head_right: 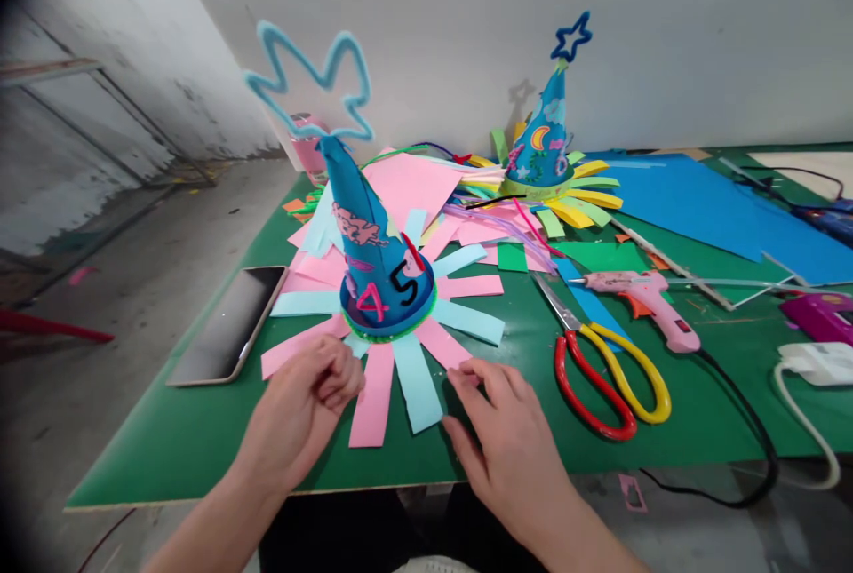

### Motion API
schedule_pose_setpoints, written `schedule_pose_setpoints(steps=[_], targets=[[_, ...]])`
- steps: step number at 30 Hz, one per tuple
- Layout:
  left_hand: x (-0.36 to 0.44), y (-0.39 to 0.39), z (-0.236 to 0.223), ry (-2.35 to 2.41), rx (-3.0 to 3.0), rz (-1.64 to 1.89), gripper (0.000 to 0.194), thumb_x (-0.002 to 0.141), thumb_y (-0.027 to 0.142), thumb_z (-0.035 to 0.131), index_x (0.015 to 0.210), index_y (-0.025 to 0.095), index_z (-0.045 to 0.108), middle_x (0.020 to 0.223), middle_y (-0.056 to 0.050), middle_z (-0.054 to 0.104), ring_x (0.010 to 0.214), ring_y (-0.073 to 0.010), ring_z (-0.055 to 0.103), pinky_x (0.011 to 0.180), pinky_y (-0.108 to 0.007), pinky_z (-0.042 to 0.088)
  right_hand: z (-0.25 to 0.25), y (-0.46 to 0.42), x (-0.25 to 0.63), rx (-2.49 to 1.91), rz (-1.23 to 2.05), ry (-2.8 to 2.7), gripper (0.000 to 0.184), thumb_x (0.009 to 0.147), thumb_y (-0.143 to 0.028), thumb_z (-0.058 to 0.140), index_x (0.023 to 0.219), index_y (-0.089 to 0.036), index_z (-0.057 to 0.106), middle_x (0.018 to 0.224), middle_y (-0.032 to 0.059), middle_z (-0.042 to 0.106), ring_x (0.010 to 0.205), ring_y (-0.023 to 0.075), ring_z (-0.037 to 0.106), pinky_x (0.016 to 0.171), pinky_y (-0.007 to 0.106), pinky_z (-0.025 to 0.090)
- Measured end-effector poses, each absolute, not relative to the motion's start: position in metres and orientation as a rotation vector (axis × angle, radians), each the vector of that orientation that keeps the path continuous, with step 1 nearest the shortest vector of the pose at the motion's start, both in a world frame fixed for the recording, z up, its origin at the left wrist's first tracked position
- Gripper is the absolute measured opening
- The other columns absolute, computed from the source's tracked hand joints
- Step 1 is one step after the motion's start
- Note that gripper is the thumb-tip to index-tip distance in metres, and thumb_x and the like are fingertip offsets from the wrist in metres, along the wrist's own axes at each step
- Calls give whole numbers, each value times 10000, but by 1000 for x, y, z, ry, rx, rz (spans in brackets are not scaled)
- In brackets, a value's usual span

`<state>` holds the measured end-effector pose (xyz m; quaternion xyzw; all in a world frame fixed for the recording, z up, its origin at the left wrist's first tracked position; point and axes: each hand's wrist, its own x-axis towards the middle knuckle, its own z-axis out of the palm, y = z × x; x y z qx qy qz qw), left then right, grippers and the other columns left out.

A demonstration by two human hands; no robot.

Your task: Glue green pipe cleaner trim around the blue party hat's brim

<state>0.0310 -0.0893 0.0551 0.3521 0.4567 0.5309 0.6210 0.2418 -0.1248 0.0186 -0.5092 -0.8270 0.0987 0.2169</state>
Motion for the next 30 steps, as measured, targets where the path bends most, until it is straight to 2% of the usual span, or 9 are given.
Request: schedule_pose_setpoints(steps=[5, 9, 17, 22, 24, 30], targets=[[47, -80, 30, 1096, 1054, 1054, 272, 853, 236, 433, 595, 186, 360, 526, 74, 277, 485, -80, 224, 474, -258, 177, 10, -136, 260, -1493, 233, -2192, 212, 818, -262, 540, 1018, -192, 543, 982, 83, 520, 913, 215, 494, 767, 388, 449], [46, -75, 24, 1137, 1181, 1027, 275, 851, 240, 444, 593, 184, 367, 548, 68, 284, 514, -87, 236, 494, -263, 186, 7, -137, 263, -1461, 285, -2181, 81, 847, -204, 485, 895, -195, 550, 897, 64, 536, 825, 188, 517, 709, 351, 450], [39, -67, 26, 1170, 1292, 972, 281, 862, 261, 403, 593, 192, 359, 551, 65, 282, 515, -94, 243, 500, -260, 204, 21, -114, 276, -1471, 500, -2097, 94, 876, -237, 443, 852, -221, 532, 854, 10, 589, 789, 125, 558, 691, 247, 450], [35, -73, 26, 1187, 1347, 944, 271, 848, 247, 412, 587, 192, 366, 564, 57, 300, 529, -99, 264, 508, -256, 220, 51, -71, 295, -1622, 288, -1989, 120, 841, -331, 494, 826, -243, 575, 751, -21, 613, 655, 117, 561, 593, 228, 423], [33, -77, 27, 1196, 1373, 920, 266, 848, 256, 406, 592, 194, 368, 564, 56, 304, 527, -101, 268, 506, -254, 225, 60, -43, 301, -1687, 184, -1901, 135, 816, -350, 515, 831, -242, 594, 767, -17, 638, 671, 128, 575, 591, 232, 415], [28, -83, 28, 1200, 1394, 876, 267, 846, 292, 387, 597, 198, 375, 555, 50, 310, 516, -107, 273, 492, -249, 229, 61, 41, 311, -1777, 80, -1775, 222, 783, -408, 515, 755, -207, 604, 653, -8, 621, 575, 132, 547, 531, 242, 380]])
